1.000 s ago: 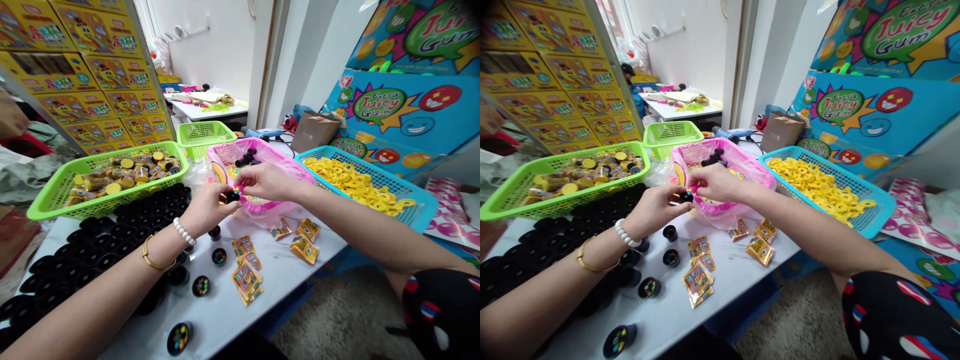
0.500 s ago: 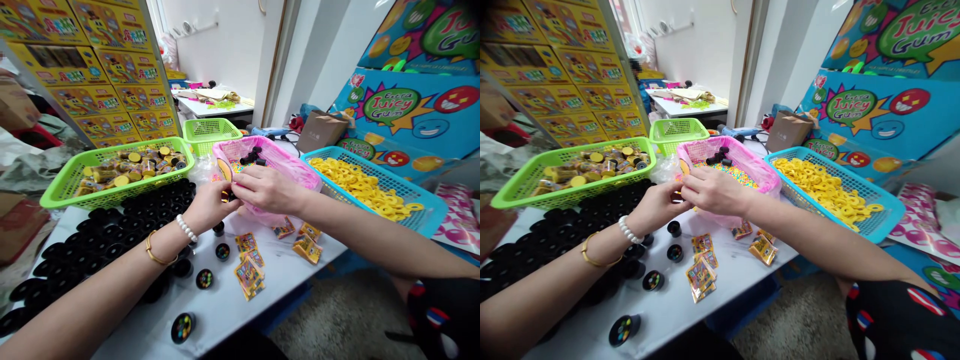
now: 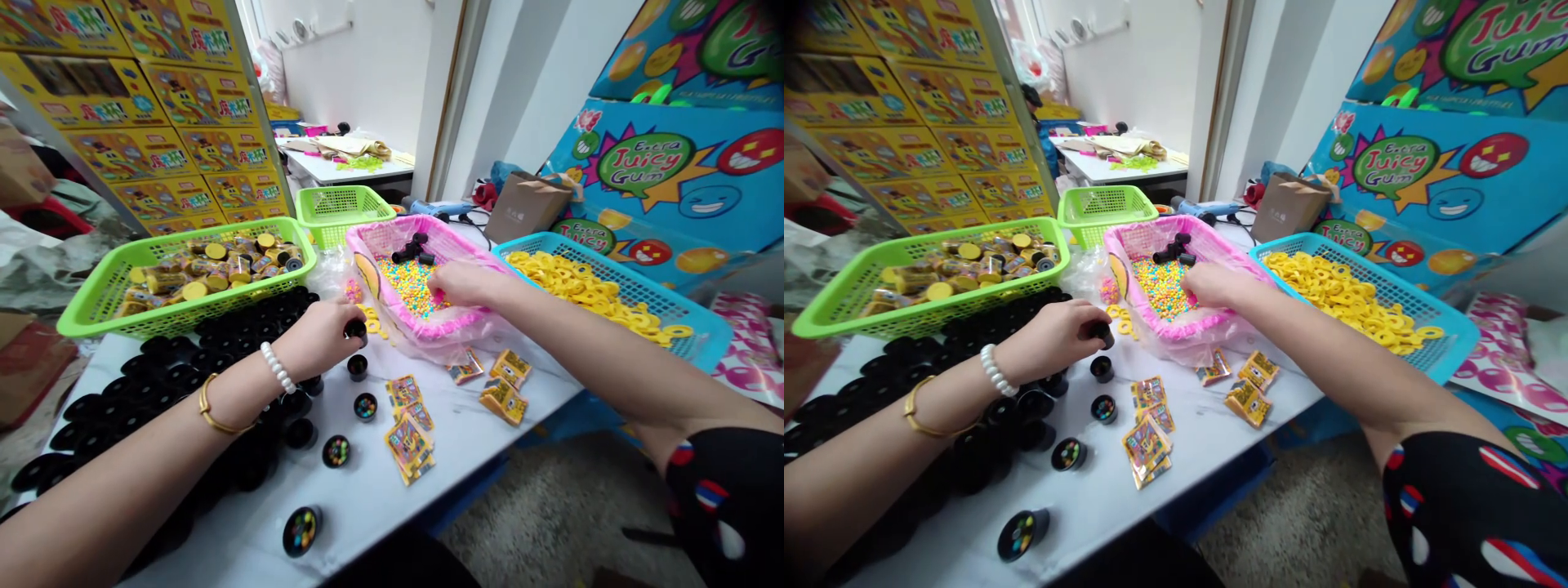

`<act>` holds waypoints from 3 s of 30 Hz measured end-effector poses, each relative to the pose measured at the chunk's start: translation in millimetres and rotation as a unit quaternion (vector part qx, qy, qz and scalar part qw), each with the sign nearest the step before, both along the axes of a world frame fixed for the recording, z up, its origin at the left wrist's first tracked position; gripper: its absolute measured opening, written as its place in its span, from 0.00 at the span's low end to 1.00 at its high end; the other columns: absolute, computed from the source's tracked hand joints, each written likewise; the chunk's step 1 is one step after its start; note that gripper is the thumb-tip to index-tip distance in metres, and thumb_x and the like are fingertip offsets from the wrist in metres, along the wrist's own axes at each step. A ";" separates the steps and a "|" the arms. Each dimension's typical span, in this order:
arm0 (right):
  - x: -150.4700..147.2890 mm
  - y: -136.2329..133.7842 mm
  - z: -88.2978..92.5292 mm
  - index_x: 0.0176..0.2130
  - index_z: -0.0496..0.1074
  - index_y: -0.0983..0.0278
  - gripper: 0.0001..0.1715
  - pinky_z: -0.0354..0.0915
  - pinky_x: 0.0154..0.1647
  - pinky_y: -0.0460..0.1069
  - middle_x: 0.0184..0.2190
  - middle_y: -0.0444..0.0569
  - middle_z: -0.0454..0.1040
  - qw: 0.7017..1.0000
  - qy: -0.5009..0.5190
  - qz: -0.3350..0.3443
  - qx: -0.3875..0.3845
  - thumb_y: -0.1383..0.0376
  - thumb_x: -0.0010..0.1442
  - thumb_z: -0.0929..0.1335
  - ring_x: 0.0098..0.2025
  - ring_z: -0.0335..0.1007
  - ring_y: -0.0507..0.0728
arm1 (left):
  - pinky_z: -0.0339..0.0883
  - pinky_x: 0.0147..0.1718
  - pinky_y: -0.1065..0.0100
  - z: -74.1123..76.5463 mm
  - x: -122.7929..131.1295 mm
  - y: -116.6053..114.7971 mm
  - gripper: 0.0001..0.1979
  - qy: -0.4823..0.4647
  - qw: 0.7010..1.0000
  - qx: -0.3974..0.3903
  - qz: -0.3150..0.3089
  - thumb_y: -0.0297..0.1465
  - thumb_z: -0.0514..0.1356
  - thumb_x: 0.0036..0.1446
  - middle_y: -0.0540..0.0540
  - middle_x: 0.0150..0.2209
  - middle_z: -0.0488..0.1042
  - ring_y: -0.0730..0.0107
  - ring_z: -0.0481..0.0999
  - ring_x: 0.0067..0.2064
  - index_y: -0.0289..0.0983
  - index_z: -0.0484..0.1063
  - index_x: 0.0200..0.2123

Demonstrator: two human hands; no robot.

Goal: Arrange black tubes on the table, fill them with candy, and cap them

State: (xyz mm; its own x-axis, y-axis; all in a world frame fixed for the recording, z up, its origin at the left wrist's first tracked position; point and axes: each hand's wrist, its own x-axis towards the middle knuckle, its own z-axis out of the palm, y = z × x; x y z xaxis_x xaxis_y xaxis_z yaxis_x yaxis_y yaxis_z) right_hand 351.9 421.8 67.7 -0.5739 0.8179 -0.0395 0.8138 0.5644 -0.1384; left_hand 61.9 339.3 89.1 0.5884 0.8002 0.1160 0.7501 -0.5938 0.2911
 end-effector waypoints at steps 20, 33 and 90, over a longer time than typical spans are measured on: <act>-16.2 -2.6 -9.7 0.34 0.77 0.64 0.12 0.61 0.30 0.45 0.26 0.41 0.75 0.966 0.175 0.008 -0.191 0.64 0.46 0.72 0.28 0.68 0.51 | 0.69 0.46 0.63 11.8 -22.7 23.3 0.21 0.106 0.994 0.031 -0.027 0.23 0.53 0.51 0.41 0.43 0.80 0.59 0.78 0.42 0.37 0.80 0.44; -22.3 -7.8 5.4 0.35 0.72 0.66 0.19 0.65 0.26 0.44 0.25 0.41 0.75 0.837 0.427 -0.063 -0.337 0.69 0.41 0.77 0.25 0.70 0.49 | 0.66 0.40 0.55 -12.0 -25.4 26.8 0.03 0.109 0.991 0.079 0.019 0.28 0.63 0.41 0.37 0.29 0.74 0.48 0.74 0.37 0.36 0.77 0.23; -13.5 -53.2 19.1 0.37 0.78 0.64 0.08 0.67 0.45 0.54 0.38 0.51 0.79 0.976 0.141 -0.046 0.158 0.69 0.55 0.70 0.41 0.74 0.59 | 0.72 0.35 0.69 29.6 -19.9 -66.4 0.14 -0.145 0.985 -0.083 0.040 0.34 0.62 0.52 0.48 0.38 0.80 0.66 0.79 0.35 0.41 0.77 0.43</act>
State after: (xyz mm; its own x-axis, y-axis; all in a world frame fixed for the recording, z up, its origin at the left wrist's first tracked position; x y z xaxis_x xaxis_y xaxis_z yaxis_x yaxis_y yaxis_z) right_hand 338.4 368.6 86.8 -0.4498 0.8120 0.3721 0.8175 0.5420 -0.1946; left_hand 42.0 272.9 118.7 0.4846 0.8644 0.1341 0.6637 -0.4632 0.5873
